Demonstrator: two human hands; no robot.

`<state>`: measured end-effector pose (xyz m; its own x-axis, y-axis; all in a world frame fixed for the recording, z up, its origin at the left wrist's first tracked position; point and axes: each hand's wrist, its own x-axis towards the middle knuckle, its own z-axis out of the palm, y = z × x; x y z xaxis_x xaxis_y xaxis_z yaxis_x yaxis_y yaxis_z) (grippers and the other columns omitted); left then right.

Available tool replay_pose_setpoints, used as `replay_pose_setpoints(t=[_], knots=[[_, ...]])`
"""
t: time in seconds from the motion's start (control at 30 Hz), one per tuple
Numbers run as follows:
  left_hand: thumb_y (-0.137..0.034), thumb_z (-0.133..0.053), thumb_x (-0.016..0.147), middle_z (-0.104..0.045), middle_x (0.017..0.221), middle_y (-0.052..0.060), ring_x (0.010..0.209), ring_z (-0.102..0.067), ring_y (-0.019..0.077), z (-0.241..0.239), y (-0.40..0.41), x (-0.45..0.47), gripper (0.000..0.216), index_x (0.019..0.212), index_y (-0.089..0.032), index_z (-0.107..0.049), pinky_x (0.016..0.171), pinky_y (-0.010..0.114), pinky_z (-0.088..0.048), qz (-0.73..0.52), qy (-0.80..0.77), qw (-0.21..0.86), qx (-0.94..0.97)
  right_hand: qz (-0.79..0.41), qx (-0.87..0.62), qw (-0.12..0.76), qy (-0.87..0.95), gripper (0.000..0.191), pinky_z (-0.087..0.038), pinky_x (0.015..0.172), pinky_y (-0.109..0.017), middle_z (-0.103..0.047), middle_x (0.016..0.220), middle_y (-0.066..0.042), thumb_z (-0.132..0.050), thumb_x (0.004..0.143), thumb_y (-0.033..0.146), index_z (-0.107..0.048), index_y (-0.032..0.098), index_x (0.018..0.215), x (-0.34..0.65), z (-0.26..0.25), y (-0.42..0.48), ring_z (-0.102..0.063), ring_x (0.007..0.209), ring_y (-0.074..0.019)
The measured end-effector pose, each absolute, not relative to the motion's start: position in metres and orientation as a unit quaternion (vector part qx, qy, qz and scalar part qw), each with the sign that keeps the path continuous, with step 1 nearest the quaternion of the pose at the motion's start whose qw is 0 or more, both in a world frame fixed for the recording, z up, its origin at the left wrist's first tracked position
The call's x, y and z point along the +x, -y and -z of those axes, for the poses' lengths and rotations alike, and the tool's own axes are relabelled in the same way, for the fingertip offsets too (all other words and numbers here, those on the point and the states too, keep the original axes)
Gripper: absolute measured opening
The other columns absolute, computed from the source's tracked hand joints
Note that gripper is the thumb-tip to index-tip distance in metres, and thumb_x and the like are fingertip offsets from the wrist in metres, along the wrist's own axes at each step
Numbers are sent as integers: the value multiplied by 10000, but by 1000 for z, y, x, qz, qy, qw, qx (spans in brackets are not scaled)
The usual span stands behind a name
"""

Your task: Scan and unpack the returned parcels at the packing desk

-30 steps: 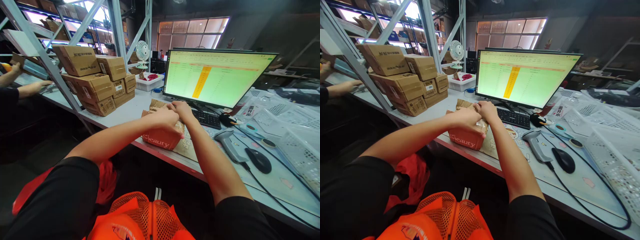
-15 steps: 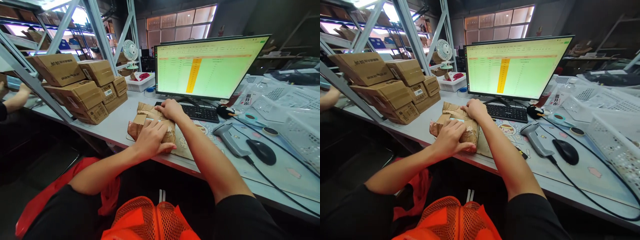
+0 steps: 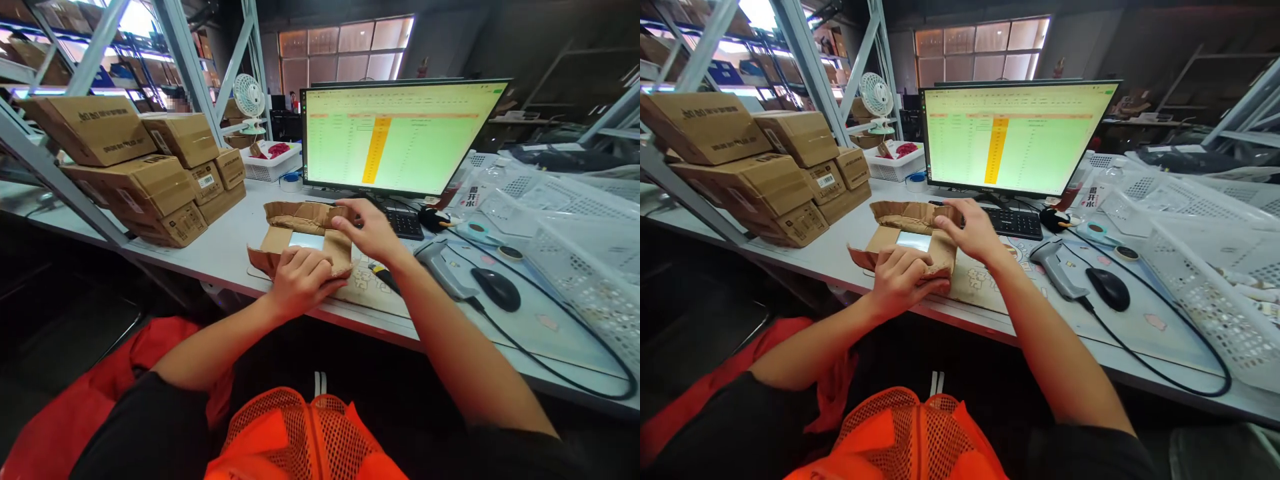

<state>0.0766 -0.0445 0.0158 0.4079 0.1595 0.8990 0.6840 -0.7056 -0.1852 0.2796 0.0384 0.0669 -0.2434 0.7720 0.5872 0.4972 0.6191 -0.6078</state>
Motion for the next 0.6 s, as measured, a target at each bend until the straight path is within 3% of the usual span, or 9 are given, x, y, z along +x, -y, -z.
replay_pose_setpoints(t=[0.1,0.17,0.3,0.37,0.43,0.53,0.6], knots=[[-400,-748,981,-766,907,34,865,-688,216,-18,65,76,260,871,-212,-607,863,393,-443,450,303,267,-796,-219,-430,423,767,676,-538,960,-444,-691,1212,-89,-731,804,503,-551,216,1389,268,-52,-44,-652,1067,-285],[-370,-692,1007,-783,1055,92,997,-712,259,-14,85,76,199,1001,-175,-657,924,423,-467,404,346,241,-812,-259,-438,440,740,661,-539,966,-446,-680,1182,-87,-718,788,498,-521,204,1347,263,-43,-54,-643,1057,-282],[-390,-554,1045,-599,1534,205,1442,-542,380,14,116,75,505,1405,-36,-577,1178,543,-403,314,385,228,-837,-314,-435,477,696,630,-543,981,-450,-656,1215,-88,-724,762,518,-512,215,1272,263,-33,-69,-627,1099,-286],[-350,-514,1056,-522,1611,197,1514,-468,390,18,121,70,526,1471,-28,-536,1218,572,-390,292,383,230,-846,-326,-429,481,691,634,-543,991,-445,-648,1224,-78,-740,759,532,-518,228,1270,265,-31,-70,-621,1111,-283],[-302,-474,1071,-549,1597,164,1460,-547,341,4,116,60,448,1448,-84,-578,1167,504,-483,281,377,189,-862,-324,-423,483,695,640,-544,997,-440,-646,1219,-69,-757,762,540,-527,236,1276,267,-31,-67,-619,1115,-281],[-254,-447,1081,-612,1543,104,1183,-730,231,-47,87,44,363,1380,-197,-644,988,369,-595,238,389,79,-887,-315,-408,480,710,665,-557,995,-444,-650,1232,-70,-764,782,547,-524,241,1321,268,-32,-59,-626,1119,-284],[-227,-571,1011,-640,1492,117,1225,-697,268,-82,58,38,404,1411,-203,-627,1021,396,-570,161,406,68,-897,-294,-400,479,724,703,-553,1026,-454,-644,1293,-78,-766,800,541,-509,249,1386,267,-32,-53,-631,1151,-288]])
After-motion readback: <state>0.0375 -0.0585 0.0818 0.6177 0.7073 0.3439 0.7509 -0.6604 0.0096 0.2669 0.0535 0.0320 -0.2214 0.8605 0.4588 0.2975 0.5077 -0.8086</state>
